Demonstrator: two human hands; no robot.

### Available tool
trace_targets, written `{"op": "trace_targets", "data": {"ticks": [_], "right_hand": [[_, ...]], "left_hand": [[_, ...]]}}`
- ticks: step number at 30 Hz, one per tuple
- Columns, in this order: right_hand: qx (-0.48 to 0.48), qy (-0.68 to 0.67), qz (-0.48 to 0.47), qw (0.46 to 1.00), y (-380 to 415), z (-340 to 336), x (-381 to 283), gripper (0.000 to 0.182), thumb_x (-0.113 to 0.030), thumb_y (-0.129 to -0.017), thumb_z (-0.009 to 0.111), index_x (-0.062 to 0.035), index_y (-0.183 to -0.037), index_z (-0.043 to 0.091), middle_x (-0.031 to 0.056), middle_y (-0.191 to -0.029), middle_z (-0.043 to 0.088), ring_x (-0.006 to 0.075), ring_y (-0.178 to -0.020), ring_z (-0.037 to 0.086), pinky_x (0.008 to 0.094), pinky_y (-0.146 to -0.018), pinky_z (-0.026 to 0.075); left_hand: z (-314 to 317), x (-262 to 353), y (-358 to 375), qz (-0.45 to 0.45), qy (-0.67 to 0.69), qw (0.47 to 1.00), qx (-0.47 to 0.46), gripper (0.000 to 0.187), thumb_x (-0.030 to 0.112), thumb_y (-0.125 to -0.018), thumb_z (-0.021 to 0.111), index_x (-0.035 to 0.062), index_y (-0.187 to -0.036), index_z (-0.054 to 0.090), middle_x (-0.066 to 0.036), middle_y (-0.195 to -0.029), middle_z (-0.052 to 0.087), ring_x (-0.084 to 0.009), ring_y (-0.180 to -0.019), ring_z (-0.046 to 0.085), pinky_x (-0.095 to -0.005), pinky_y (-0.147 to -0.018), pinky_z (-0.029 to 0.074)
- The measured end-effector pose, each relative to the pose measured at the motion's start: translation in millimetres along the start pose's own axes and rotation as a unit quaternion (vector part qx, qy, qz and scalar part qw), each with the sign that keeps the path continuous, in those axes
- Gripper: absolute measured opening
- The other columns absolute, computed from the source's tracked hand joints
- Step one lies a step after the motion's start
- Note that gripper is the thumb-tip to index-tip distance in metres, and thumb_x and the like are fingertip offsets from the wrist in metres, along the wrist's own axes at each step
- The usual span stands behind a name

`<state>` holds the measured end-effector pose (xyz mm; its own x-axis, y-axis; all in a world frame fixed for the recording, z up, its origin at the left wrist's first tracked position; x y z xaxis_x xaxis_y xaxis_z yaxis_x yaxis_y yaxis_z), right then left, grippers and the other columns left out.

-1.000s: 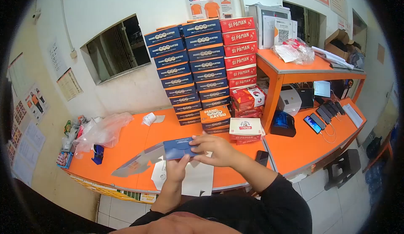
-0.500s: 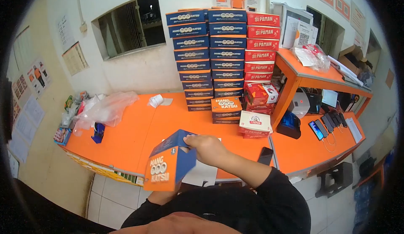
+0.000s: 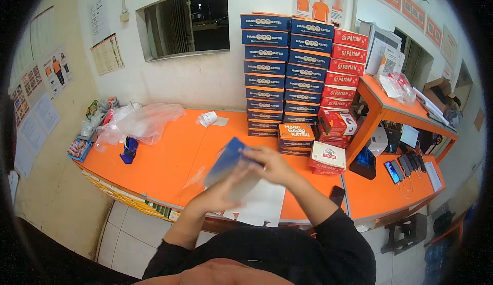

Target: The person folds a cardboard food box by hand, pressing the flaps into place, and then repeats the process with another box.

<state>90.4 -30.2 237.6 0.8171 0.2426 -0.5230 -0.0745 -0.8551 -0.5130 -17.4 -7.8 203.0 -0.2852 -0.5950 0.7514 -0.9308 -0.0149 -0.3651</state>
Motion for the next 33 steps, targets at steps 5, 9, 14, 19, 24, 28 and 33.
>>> {"op": "trace_targets", "data": {"ticks": [5, 9, 14, 19, 24, 28, 33], "right_hand": [[0.027, -0.217, 0.311, 0.925, 18, -34, 94, 0.037, -0.031, -0.09, 0.051, -0.0011, -0.109, 0.061, 0.0072, -0.093, 0.064, 0.0174, -0.074, 0.062, 0.0285, -0.065, 0.05], [0.087, -0.416, 0.164, 0.89, 6, -29, 37, 0.062, -0.046, -0.091, 0.045, -0.0033, -0.134, 0.029, 0.0148, -0.119, 0.053, 0.0255, -0.095, 0.061, 0.0349, -0.079, 0.051], [-0.124, 0.181, -0.233, 0.947, 14, 33, -115, 0.041, -0.023, -0.075, 0.068, -0.0101, -0.112, 0.058, 0.0132, -0.133, 0.044, 0.033, -0.125, 0.04, 0.0461, -0.099, 0.038], [-0.021, 0.216, -0.286, 0.933, 23, 5, -135, 0.038, -0.015, -0.075, 0.065, -0.005, -0.111, 0.058, 0.0145, -0.123, 0.054, 0.0336, -0.117, 0.05, 0.0436, -0.096, 0.042], [0.169, -0.189, -0.138, 0.957, 21, -61, -124, 0.021, 0.001, -0.083, 0.057, 0.002, -0.103, 0.061, 0.0187, -0.107, 0.062, 0.0306, -0.103, 0.061, 0.0383, -0.09, 0.048], [0.204, 0.016, -0.137, 0.969, 10, -49, -136, 0.026, -0.002, -0.074, 0.065, -0.0001, -0.099, 0.062, 0.0153, -0.106, 0.062, 0.0301, -0.105, 0.059, 0.0366, -0.088, 0.048], [0.116, 0.037, -0.146, 0.982, 5, -29, -103, 0.026, 0.001, -0.068, 0.065, -0.0026, -0.094, 0.063, 0.0123, -0.1, 0.063, 0.0277, -0.1, 0.061, 0.0354, -0.082, 0.05]], "left_hand": [[21, -34, 31, -0.034, -0.473, 0.865, -0.163, 0.084, 0.017, -0.072, 0.069, 0.0259, -0.143, 0.024, -0.025, -0.146, 0.015, -0.0513, -0.133, 0.01, -0.0534, -0.108, 0.015], [9, -66, 35, -0.193, -0.186, 0.96, -0.074, 0.057, 0.024, -0.092, 0.048, 0.0052, -0.14, 0.024, -0.02, -0.145, 0.022, -0.0375, -0.134, 0.022, -0.0434, -0.108, 0.022], [-34, -14, 5, 0.137, 0.752, 0.645, -0.003, 0.064, 0.051, -0.095, 0.022, 0.0034, -0.137, 0.026, -0.015, -0.136, 0.038, -0.0285, -0.125, 0.038, -0.0408, -0.104, 0.031], [-52, 10, 2, 0.02, 0.639, 0.751, 0.166, 0.067, 0.055, -0.094, 0.019, 0.0035, -0.134, 0.033, -0.014, -0.13, 0.046, -0.0294, -0.119, 0.046, -0.0444, -0.099, 0.036], [-67, 11, 8, 0.149, 0.581, 0.755, 0.265, 0.042, 0.015, -0.086, 0.062, -0.002, -0.121, 0.047, -0.012, -0.12, 0.052, -0.0217, -0.11, 0.051, -0.0384, -0.096, 0.039], [-64, -9, 25, 0.023, 0.3, 0.868, 0.396, 0.026, 0.011, -0.089, 0.059, -0.0034, -0.11, 0.056, -0.009, -0.113, 0.058, -0.0132, -0.101, 0.052, -0.0291, -0.091, 0.041], [-57, -14, 24, -0.086, 0.235, 0.903, 0.35, 0.026, 0.012, -0.091, 0.055, -0.0037, -0.111, 0.057, -0.007, -0.11, 0.061, -0.0141, -0.099, 0.054, -0.0286, -0.09, 0.041]]}}
Point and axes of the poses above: each hand's wrist, its own y-axis away from the middle knuckle, its own z-axis out of the palm, x = y × z, the point moved 10 cm from there along -y, towards the middle knuckle
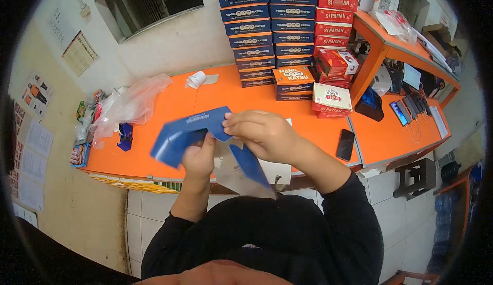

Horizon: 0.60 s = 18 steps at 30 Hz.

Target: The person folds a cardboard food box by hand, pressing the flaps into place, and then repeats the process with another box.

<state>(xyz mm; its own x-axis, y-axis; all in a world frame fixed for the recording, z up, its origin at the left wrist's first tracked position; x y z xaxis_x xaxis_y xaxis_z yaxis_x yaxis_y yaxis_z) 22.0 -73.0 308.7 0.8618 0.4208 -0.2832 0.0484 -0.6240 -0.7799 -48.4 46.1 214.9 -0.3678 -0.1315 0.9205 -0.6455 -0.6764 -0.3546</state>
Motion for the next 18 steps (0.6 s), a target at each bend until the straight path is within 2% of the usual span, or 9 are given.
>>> {"op": "trace_targets", "data": {"ticks": [3, 8, 12, 13, 14, 15, 16, 17, 18], "right_hand": [[-0.057, -0.006, -0.022, 0.998, 5, 9, -2, 0.024, 0.002, -0.068, 0.065, -0.0021, -0.092, 0.063, 0.0125, -0.099, 0.064, 0.0269, -0.098, 0.062, 0.0354, -0.081, 0.051], [0.092, -0.005, 0.1, 0.991, 24, 16, 29, 0.018, 0.003, -0.07, 0.064, -0.0016, -0.088, 0.063, 0.0125, -0.092, 0.064, 0.0268, -0.097, 0.062, 0.0348, -0.081, 0.051], [0.052, 0.032, 0.112, 0.992, 36, 26, 35, 0.015, 0.003, -0.076, 0.061, 0.0002, -0.09, 0.065, 0.0143, -0.092, 0.065, 0.0297, -0.095, 0.062, 0.0344, -0.08, 0.051], [-0.037, -0.005, 0.138, 0.99, 40, 40, 51, 0.013, -0.003, -0.079, 0.06, 0.0005, -0.09, 0.065, 0.0151, -0.093, 0.065, 0.0299, -0.094, 0.062, 0.0355, -0.079, 0.05], [-0.127, -0.042, 0.163, 0.978, 48, 55, 66, 0.014, -0.008, -0.081, 0.059, 0.0007, -0.091, 0.065, 0.0159, -0.093, 0.064, 0.0301, -0.093, 0.062, 0.0366, -0.077, 0.05], [-0.141, -0.11, 0.21, 0.961, 59, 62, 85, 0.026, -0.025, -0.083, 0.058, -0.0008, -0.087, 0.066, 0.0168, -0.082, 0.064, 0.0317, -0.081, 0.062, 0.0399, -0.071, 0.049], [-0.14, -0.107, 0.218, 0.96, 58, 59, 85, 0.026, -0.025, -0.083, 0.058, -0.0008, -0.087, 0.066, 0.0168, -0.082, 0.064, 0.0317, -0.081, 0.062, 0.0399, -0.071, 0.049], [-0.191, -0.028, 0.301, 0.934, 62, 65, 95, 0.026, -0.025, -0.081, 0.058, -0.0012, -0.086, 0.067, 0.0166, -0.079, 0.064, 0.0323, -0.079, 0.062, 0.0404, -0.07, 0.049], [-0.241, 0.051, 0.378, 0.893, 71, 67, 107, 0.026, -0.026, -0.08, 0.059, -0.0016, -0.084, 0.067, 0.0164, -0.075, 0.064, 0.0329, -0.078, 0.062, 0.041, -0.07, 0.049]], "left_hand": [[0, -1, -7, -0.004, 0.018, 1.0, -0.025, 0.022, 0.009, -0.091, 0.054, -0.0071, -0.104, 0.059, -0.009, -0.104, 0.063, -0.0127, -0.094, 0.056, -0.0283, -0.084, 0.044], [19, -35, -6, -0.015, -0.038, 0.996, -0.075, 0.016, 0.004, -0.088, 0.053, -0.0046, -0.099, 0.059, -0.011, -0.099, 0.063, -0.013, -0.092, 0.058, -0.0261, -0.077, 0.047], [21, -40, -7, -0.081, 0.032, 0.992, -0.087, 0.019, 0.006, -0.086, 0.058, -0.0001, -0.104, 0.056, -0.006, -0.098, 0.059, -0.0121, -0.089, 0.056, -0.0275, -0.08, 0.046], [22, -29, -12, -0.015, -0.096, 0.988, -0.118, 0.024, 0.01, -0.085, 0.058, -0.0028, -0.104, 0.054, -0.013, -0.085, 0.063, -0.0186, -0.08, 0.062, -0.0302, -0.073, 0.049], [24, -34, -15, -0.021, -0.093, 0.988, -0.124, 0.024, 0.01, -0.085, 0.058, -0.0028, -0.104, 0.054, -0.013, -0.085, 0.063, -0.0186, -0.08, 0.062, -0.0302, -0.073, 0.049], [31, -43, -17, 0.004, -0.301, 0.941, -0.151, 0.021, 0.01, -0.084, 0.055, -0.0029, -0.1, 0.055, -0.018, -0.085, 0.062, -0.0271, -0.08, 0.062, -0.0367, -0.071, 0.049], [38, -55, -16, 0.031, -0.494, 0.852, -0.172, 0.018, 0.01, -0.083, 0.052, -0.0029, -0.095, 0.055, -0.022, -0.084, 0.062, -0.0356, -0.08, 0.062, -0.0432, -0.069, 0.049], [34, -92, -13, -0.059, -0.542, 0.821, -0.17, 0.021, 0.007, -0.078, 0.049, -0.0035, -0.096, 0.053, -0.027, -0.078, 0.059, -0.0445, -0.078, 0.057, -0.0506, -0.07, 0.045], [40, -109, -7, -0.059, -0.539, 0.822, -0.177, 0.021, 0.007, -0.078, 0.049, -0.0035, -0.096, 0.053, -0.027, -0.078, 0.059, -0.0445, -0.078, 0.057, -0.0506, -0.07, 0.045]]}}
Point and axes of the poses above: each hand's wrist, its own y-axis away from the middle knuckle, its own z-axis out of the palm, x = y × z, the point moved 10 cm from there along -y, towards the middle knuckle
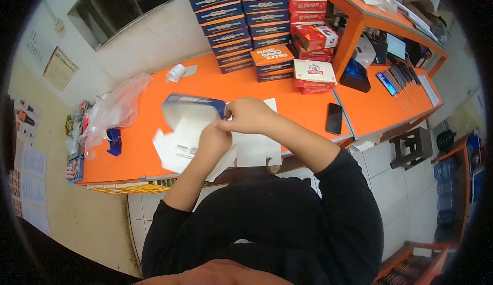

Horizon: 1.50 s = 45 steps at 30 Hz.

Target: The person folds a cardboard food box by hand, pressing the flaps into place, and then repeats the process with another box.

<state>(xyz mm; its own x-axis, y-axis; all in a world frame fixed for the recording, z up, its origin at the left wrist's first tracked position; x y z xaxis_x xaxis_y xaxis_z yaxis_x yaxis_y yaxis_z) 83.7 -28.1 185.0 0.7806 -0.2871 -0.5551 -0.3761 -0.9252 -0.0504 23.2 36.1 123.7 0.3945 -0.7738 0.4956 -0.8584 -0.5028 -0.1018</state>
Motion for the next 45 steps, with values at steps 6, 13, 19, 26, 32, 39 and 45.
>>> {"op": "trace_targets", "data": {"ticks": [6, 13, 19, 26, 32, 39, 45], "right_hand": [[0.112, 0.203, -0.16, 0.96, -5, -32, 15, 0.014, -0.015, -0.075, 0.058, -0.0022, -0.072, 0.063, 0.0168, -0.072, 0.062, 0.032, -0.073, 0.062, 0.0405, -0.064, 0.05], [0.159, -0.358, 0.051, 0.918, 14, -1, 84, 0.009, -0.007, -0.078, 0.059, -0.0001, -0.082, 0.063, 0.0162, -0.072, 0.064, 0.0298, -0.065, 0.062, 0.0348, -0.06, 0.049], [0.221, -0.117, -0.077, 0.965, 35, -37, 94, 0.01, -0.006, -0.075, 0.06, -0.001, -0.082, 0.063, 0.0151, -0.075, 0.062, 0.0315, -0.069, 0.061, 0.038, -0.063, 0.049], [0.243, -0.031, -0.138, 0.959, 64, -71, 144, 0.015, 0.0, -0.074, 0.056, 0.0012, -0.088, 0.061, 0.0164, -0.077, 0.06, 0.034, -0.077, 0.059, 0.0409, -0.07, 0.048], [-0.044, -0.137, -0.1, 0.985, 94, -22, 185, 0.027, -0.005, -0.078, 0.055, -0.0007, -0.105, 0.058, 0.0169, -0.093, 0.06, 0.0333, -0.09, 0.056, 0.0408, -0.08, 0.045], [0.169, -0.033, -0.123, 0.977, 66, -98, 234, 0.027, -0.018, -0.08, 0.06, -0.0077, -0.105, 0.061, 0.0119, -0.102, 0.061, 0.0303, -0.095, 0.056, 0.0387, -0.083, 0.045], [-0.257, -0.069, -0.022, 0.964, 92, 16, 299, 0.037, -0.029, -0.079, 0.062, -0.0117, -0.112, 0.06, 0.0136, -0.11, 0.057, 0.0308, -0.1, 0.054, 0.0407, -0.086, 0.043]], "left_hand": [[27, 1, -15, 0.059, 0.102, 0.993, 0.032, 0.022, 0.003, -0.076, 0.05, -0.0028, -0.097, 0.051, -0.023, -0.064, 0.059, -0.0366, -0.059, 0.062, -0.0416, -0.056, 0.049], [57, 25, -36, 0.023, 0.241, 0.97, 0.004, 0.034, 0.008, -0.076, 0.053, -0.0078, -0.105, 0.044, -0.027, -0.077, 0.061, -0.0407, -0.07, 0.061, -0.0458, -0.062, 0.047], [58, 83, -46, 0.092, 0.221, 0.97, 0.029, 0.024, 0.011, -0.078, 0.055, -0.0072, -0.089, 0.044, -0.028, -0.075, 0.059, -0.045, -0.071, 0.058, -0.0487, -0.062, 0.045], [95, 127, -76, 0.132, 0.14, 0.981, -0.005, 0.022, 0.008, -0.077, 0.059, -0.0036, -0.093, 0.048, -0.022, -0.078, 0.061, -0.0371, -0.068, 0.061, -0.0408, -0.058, 0.047], [121, 146, -75, 0.163, 0.06, 0.985, -0.012, 0.016, 0.014, -0.072, 0.056, -0.0016, -0.074, 0.059, -0.024, -0.078, 0.059, -0.041, -0.075, 0.056, -0.0482, -0.066, 0.044], [226, 108, -5, 0.38, -0.189, 0.902, -0.076, 0.022, 0.01, -0.077, 0.052, 0.0055, -0.094, 0.064, -0.013, -0.1, 0.064, -0.0327, -0.104, 0.055, -0.043, -0.087, 0.044], [161, 136, -7, 0.13, 0.128, 0.916, -0.356, 0.025, 0.009, -0.076, 0.053, 0.0068, -0.099, 0.063, -0.011, -0.094, 0.064, -0.0278, -0.088, 0.061, -0.0408, -0.076, 0.047]]}}
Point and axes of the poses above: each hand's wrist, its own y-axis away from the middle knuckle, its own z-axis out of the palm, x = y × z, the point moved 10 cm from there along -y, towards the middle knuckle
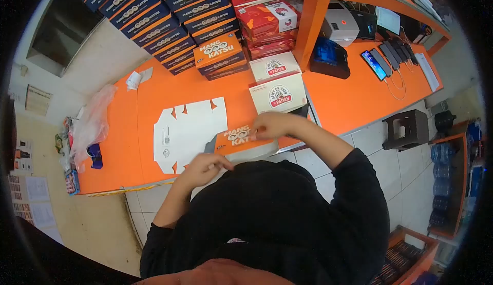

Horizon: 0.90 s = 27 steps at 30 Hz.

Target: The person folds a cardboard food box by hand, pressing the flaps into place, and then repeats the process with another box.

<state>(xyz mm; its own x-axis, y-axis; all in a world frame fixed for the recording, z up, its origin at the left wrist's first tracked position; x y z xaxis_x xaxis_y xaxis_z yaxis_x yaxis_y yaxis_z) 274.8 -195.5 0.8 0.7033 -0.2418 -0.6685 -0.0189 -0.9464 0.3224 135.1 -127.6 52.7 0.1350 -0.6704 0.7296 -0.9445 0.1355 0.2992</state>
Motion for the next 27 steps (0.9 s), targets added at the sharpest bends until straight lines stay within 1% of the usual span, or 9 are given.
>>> {"op": "trace_targets", "data": {"ticks": [1, 3, 5, 6, 8, 10, 13, 24, 27], "right_hand": [[0.061, 0.018, -0.079, 0.995, 7, 7, -17, 0.041, -0.031, -0.079, 0.063, -0.0133, -0.115, 0.059, 0.0137, -0.114, 0.056, 0.0309, -0.105, 0.053, 0.0423, -0.089, 0.041], [0.103, 0.101, -0.096, 0.985, 9, 29, -14, 0.044, -0.032, -0.077, 0.064, -0.0142, -0.117, 0.058, 0.014, -0.12, 0.052, 0.032, -0.111, 0.048, 0.0449, -0.094, 0.037], [0.147, 0.189, -0.113, 0.964, 9, 30, -18, 0.048, -0.032, -0.076, 0.065, -0.015, -0.119, 0.056, 0.0143, -0.126, 0.048, 0.0331, -0.117, 0.044, 0.0474, -0.098, 0.033], [0.181, 0.168, -0.121, 0.961, 9, 22, -19, 0.048, -0.029, -0.075, 0.066, -0.0165, -0.121, 0.055, 0.0141, -0.13, 0.044, 0.0343, -0.121, 0.039, 0.0502, -0.1, 0.03], [0.199, 0.148, -0.1, 0.964, 14, -3, -21, 0.058, -0.023, -0.07, 0.069, -0.0184, -0.126, 0.051, 0.0147, -0.136, 0.039, 0.0394, -0.129, 0.028, 0.0537, -0.104, 0.024], [0.239, 0.201, -0.004, 0.95, 20, -39, 5, 0.07, -0.029, -0.068, 0.071, -0.0227, -0.132, 0.044, 0.0171, -0.143, 0.028, 0.0404, -0.132, 0.022, 0.0592, -0.105, 0.017], [0.118, 0.319, 0.181, 0.923, 24, -57, 49, 0.102, -0.028, -0.057, 0.078, -0.0344, -0.141, 0.022, 0.0131, -0.149, 0.015, 0.0401, -0.136, 0.013, 0.064, -0.104, 0.014], [0.251, 0.319, 0.168, 0.898, -13, -139, 71, 0.108, -0.041, -0.051, 0.081, -0.0358, -0.142, 0.022, 0.02, -0.138, 0.029, 0.0402, -0.129, 0.027, 0.0643, -0.103, 0.014], [0.314, 0.411, 0.164, 0.84, -20, -160, 79, 0.089, -0.043, -0.066, 0.073, -0.0289, -0.141, 0.028, 0.0199, -0.14, 0.028, 0.0397, -0.127, 0.03, 0.06, -0.104, 0.015]], "left_hand": [[-22, 9, 3, 0.052, 0.066, 0.993, 0.08, 0.028, 0.013, -0.075, 0.055, 0.0087, -0.101, 0.063, -0.012, -0.093, 0.064, -0.0283, -0.084, 0.061, -0.0394, -0.074, 0.047], [-15, -7, -12, 0.013, -0.002, 0.997, 0.07, 0.041, 0.022, -0.075, 0.06, 0.0102, -0.114, 0.057, -0.017, -0.111, 0.057, -0.0327, -0.102, 0.056, -0.043, -0.086, 0.044], [-3, -22, -33, 0.026, -0.252, 0.955, 0.152, 0.066, 0.029, -0.074, 0.067, 0.0126, -0.132, 0.04, -0.024, -0.136, 0.036, -0.0452, -0.125, 0.033, -0.0541, -0.099, 0.032], [4, -28, -43, 0.029, -0.252, 0.955, 0.155, 0.066, 0.029, -0.074, 0.067, 0.0126, -0.132, 0.04, -0.024, -0.136, 0.036, -0.0452, -0.125, 0.033, -0.0541, -0.099, 0.032], [31, -52, -57, -0.028, -0.216, 0.973, 0.083, 0.084, 0.041, -0.07, 0.071, 0.0171, -0.138, 0.029, -0.026, -0.146, 0.01, -0.0529, -0.132, 0.008, -0.0617, -0.104, 0.014], [39, -55, -68, -0.021, -0.232, 0.969, 0.077, 0.083, 0.043, -0.07, 0.07, 0.0183, -0.138, 0.029, -0.026, -0.146, 0.009, -0.0518, -0.132, 0.008, -0.0625, -0.104, 0.013], [50, -62, -82, -0.018, -0.263, 0.961, 0.082, 0.083, 0.046, -0.069, 0.071, 0.0197, -0.137, 0.031, -0.025, -0.146, 0.01, -0.0504, -0.133, 0.009, -0.063, -0.104, 0.011], [17, -75, -55, -0.031, -0.252, 0.964, 0.082, 0.094, 0.042, -0.051, 0.08, 0.0181, -0.132, 0.038, -0.022, -0.14, 0.023, -0.0477, -0.129, 0.021, -0.0634, -0.102, 0.019], [17, -73, -45, -0.034, -0.253, 0.963, 0.082, 0.092, 0.042, -0.052, 0.08, 0.0187, -0.131, 0.039, -0.021, -0.141, 0.023, -0.048, -0.128, 0.022, -0.0637, -0.101, 0.019]]}}
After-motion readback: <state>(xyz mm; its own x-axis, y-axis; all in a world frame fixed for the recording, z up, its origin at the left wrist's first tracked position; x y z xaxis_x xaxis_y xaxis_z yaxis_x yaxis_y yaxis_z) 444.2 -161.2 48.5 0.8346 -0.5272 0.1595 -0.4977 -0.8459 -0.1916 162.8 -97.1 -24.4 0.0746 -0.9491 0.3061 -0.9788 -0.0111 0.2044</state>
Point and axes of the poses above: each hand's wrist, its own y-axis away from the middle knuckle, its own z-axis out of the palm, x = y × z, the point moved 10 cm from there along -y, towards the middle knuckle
